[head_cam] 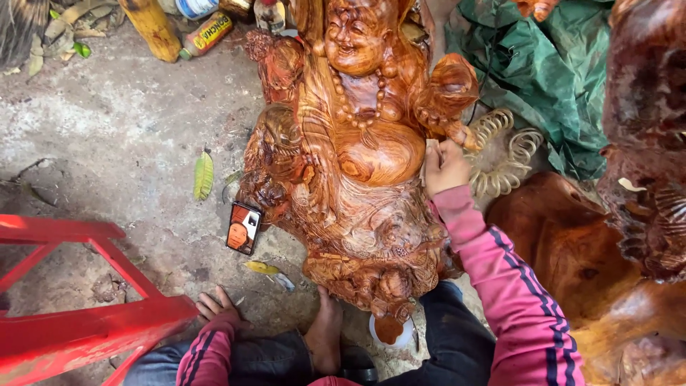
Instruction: Sanding and finishing an intricate wooden Buddha carving by hand to ensure a smooth surface.
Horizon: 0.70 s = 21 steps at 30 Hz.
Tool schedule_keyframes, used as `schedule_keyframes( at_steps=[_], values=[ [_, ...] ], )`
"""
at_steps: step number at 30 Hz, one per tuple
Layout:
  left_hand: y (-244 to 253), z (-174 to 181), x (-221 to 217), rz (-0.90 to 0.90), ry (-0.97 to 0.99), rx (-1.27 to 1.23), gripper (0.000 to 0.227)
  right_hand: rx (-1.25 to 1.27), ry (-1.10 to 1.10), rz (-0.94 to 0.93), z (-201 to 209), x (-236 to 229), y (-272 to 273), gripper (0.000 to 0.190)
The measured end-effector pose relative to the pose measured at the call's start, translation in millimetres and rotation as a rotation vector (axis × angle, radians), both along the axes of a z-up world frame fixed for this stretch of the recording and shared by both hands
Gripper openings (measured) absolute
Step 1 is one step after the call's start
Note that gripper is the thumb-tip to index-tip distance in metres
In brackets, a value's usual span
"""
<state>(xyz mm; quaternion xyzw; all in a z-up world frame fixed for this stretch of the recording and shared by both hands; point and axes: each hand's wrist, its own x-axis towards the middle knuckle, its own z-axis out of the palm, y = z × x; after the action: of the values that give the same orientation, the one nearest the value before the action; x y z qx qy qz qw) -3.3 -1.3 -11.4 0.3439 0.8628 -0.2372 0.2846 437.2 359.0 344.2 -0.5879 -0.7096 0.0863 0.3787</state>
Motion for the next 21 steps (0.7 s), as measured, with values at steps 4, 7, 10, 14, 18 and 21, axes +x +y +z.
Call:
schedule_keyframes(
  at_steps=[4, 7, 10, 14, 18, 21],
  values=[
    [1, -1, -2, -0.001, 0.018, 0.023, 0.186, -0.085, 0.109, 0.052, 17, -13, -34, 0.01],
    [-1, -5, -3, 0.005, -0.018, 0.043, 0.187, -0.015, 0.104, 0.13, 3, -11, -49, 0.017],
    [-3, -5, 0, -0.024, 0.02, 0.024, 0.186, -0.043, 0.066, 0.113, -1, -2, -26, 0.021],
    [-2, 4, 0, -0.012, 0.025, 0.083, 0.184, 0.002, 0.074, 0.004, -1, -8, -15, 0.01],
    [-1, -5, -2, 0.002, 0.006, 0.039, 0.186, -0.158, 0.125, 0.04, 18, -31, -60, 0.019],
    [-2, 0, -1, 0.015, 0.008, 0.079, 0.189, -0.121, 0.117, 0.079, 4, -19, -45, 0.023]
  ],
)
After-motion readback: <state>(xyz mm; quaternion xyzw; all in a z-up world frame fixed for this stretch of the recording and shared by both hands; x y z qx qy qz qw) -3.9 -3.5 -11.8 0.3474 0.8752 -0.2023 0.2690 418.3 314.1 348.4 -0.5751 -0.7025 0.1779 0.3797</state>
